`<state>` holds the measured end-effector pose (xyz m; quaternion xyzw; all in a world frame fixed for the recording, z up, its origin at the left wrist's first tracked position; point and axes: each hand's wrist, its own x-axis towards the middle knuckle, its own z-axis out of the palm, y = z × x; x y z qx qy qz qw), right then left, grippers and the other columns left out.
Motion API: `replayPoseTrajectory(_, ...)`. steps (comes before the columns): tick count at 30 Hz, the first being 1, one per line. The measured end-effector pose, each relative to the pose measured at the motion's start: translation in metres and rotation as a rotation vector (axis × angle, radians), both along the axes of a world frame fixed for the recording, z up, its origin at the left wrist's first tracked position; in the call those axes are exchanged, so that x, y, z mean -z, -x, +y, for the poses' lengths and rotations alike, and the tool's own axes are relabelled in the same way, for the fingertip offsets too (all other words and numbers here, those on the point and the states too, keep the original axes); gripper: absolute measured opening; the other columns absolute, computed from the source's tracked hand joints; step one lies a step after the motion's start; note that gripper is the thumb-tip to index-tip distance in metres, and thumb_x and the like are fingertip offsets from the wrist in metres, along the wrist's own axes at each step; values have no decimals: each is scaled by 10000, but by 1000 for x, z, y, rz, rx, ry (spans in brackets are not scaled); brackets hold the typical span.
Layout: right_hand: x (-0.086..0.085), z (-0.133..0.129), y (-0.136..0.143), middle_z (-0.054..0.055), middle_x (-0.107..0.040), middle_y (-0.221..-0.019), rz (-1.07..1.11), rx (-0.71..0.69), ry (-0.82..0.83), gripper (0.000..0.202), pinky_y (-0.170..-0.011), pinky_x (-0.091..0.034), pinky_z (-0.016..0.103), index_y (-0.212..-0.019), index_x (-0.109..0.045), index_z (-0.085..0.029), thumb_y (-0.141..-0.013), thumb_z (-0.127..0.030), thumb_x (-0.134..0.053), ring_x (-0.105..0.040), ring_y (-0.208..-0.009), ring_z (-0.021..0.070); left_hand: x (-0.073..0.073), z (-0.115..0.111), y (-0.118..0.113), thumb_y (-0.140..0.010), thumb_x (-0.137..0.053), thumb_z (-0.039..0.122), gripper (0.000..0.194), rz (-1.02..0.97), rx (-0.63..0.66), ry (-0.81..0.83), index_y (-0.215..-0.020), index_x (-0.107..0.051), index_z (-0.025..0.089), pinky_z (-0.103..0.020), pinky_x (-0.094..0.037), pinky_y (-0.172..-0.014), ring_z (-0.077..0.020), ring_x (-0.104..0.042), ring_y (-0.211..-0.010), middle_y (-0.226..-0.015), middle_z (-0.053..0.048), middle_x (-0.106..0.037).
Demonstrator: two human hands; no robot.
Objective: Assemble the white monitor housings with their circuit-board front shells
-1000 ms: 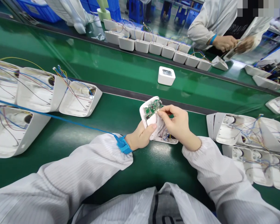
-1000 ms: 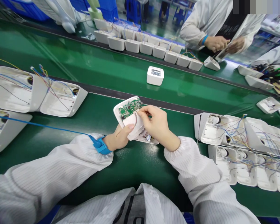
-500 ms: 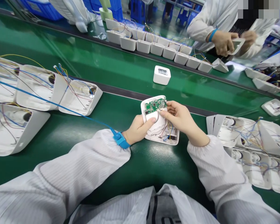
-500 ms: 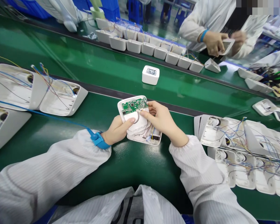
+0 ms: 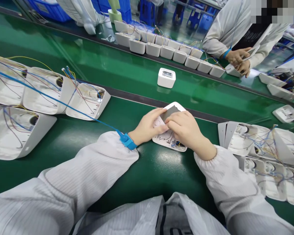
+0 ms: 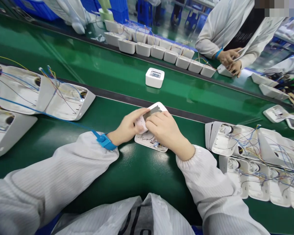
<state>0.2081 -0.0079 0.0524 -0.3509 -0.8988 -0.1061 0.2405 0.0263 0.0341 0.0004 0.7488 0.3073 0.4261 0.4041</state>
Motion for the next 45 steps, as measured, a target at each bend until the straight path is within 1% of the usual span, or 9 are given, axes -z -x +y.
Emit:
replayPoseTrajectory(3, -2, 1, -1, 47, -717, -934, -74, -50, 16, 182, -824, -417, 386, -833, -626, -197, -958, -194, -494, -612, -977, 206, -2, -6, -2, -569, -781, 689, 1108, 231, 44, -98, -1465, -338, 210, -595, -354, -1081, -396, -425, -1315, -1429, -183, -454)
replayPoseTrajectory(7, -21, -1, -8, 73, -676, -1137, 116, 107, -1, 147, -899, -426, 412, -1034, -647, -230, -932, -262, -547, -572, -1120, 242, 1, -5, -2, -757, -719, 518, 955, 120, 56, -149, -1509, -206, 228, -594, -325, -1109, -369, -383, -1346, -1472, -187, -375)
replayPoseTrajectory(10, -35, -5, -14, 73, -691, -1001, 228, 326, 112, 180, -766, -466, 344, -1034, -657, -208, -921, -307, -556, -626, -906, 205, 4, -5, 0, -835, -641, 430, 842, -65, 136, -133, -1517, -185, 242, -576, -345, -1111, -352, -390, -1345, -1502, -174, -330)
replayPoseTrajectory(13, -36, -8, -11, 37, -669, -774, -41, 442, 411, 160, -606, -403, 296, -863, -695, -198, -903, -256, -552, -606, -697, 170, 5, -7, 0, -863, -592, 427, 773, -235, 246, -89, -1513, -207, 265, -565, -401, -1077, -357, -397, -1347, -1542, -149, -282)
replayPoseTrajectory(16, -29, -9, 0, 73, -651, -788, -393, 506, 575, 173, -542, -303, 308, -804, -715, -175, -855, -174, -550, -595, -667, 191, 5, -10, -1, -861, -602, 415, 755, -317, 332, -59, -1505, -235, 275, -571, -392, -1092, -361, -403, -1352, -1558, -135, -266)
replayPoseTrajectory(20, -22, -9, 11, 112, -626, -830, -494, 498, 540, 160, -561, -255, 329, -833, -704, -149, -818, -138, -546, -601, -747, 234, 7, -11, 0, -871, -602, 361, 734, -316, 421, -32, -1504, -244, 264, -566, -364, -1122, -363, -370, -1386, -1577, -145, -231)
replayPoseTrajectory(28, -4, -5, 9, 77, -622, -906, -207, 438, 492, 167, -631, -308, 304, -968, -638, -155, -890, -271, -545, -550, -801, 197, 11, -10, 1, -808, -679, 464, 829, -427, 433, 84, -1485, -259, 236, -581, -340, -1125, -378, -417, -1347, -1532, -186, -289)
replayPoseTrajectory(40, 3, -5, 9, 58, -624, -830, -106, 441, 361, 203, -599, -283, 292, -940, -642, -175, -933, -194, -440, -516, -723, 172, 15, -9, 1, -779, -654, 573, 837, -433, 305, 53, -1461, -299, 243, -555, -399, -1086, -362, -477, -1290, -1480, -170, -368)
replayPoseTrajectory(45, 8, -3, 8, 45, -644, -834, 16, 417, 370, 201, -604, -304, 269, -898, -636, -179, -958, -290, -479, -545, -711, 153, 13, -9, 3, -771, -654, 592, 855, -421, 291, 22, -1460, -296, 236, -547, -407, -1078, -360, -492, -1272, -1480, -178, -363)
